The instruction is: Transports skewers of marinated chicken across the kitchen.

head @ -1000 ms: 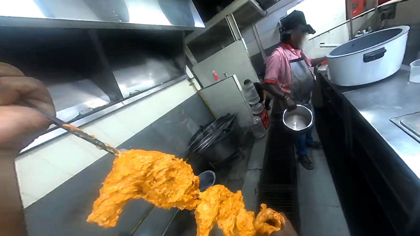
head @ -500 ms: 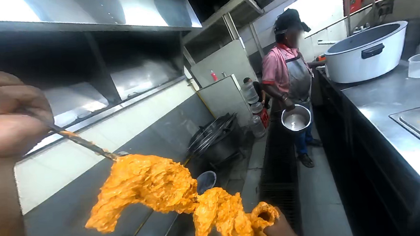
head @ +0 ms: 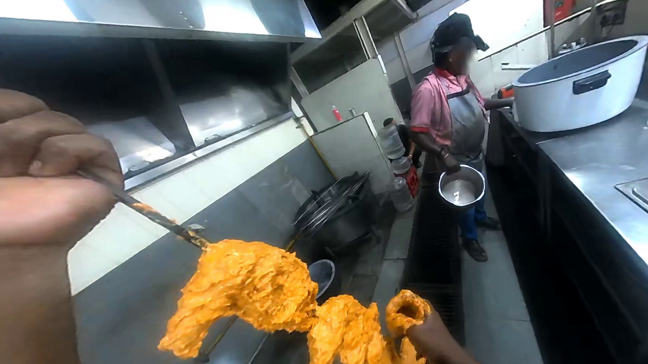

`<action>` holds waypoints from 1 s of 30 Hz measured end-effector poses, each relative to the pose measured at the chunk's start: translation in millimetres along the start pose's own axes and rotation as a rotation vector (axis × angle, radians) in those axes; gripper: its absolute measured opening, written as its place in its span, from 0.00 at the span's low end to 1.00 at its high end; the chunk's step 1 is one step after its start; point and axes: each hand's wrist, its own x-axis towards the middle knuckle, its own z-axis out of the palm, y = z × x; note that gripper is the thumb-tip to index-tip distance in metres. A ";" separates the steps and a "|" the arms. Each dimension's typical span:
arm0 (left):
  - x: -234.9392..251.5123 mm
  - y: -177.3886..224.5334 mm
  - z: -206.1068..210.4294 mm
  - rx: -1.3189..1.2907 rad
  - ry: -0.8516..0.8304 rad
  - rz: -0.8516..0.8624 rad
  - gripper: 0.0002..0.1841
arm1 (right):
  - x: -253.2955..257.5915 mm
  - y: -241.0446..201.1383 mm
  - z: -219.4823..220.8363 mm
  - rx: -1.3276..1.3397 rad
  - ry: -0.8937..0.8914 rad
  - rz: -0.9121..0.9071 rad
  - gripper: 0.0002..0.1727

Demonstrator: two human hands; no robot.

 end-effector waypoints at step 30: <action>-85.6 -51.1 9.9 0.439 0.551 0.031 0.28 | 52.3 31.3 -16.6 0.351 -0.086 0.308 0.18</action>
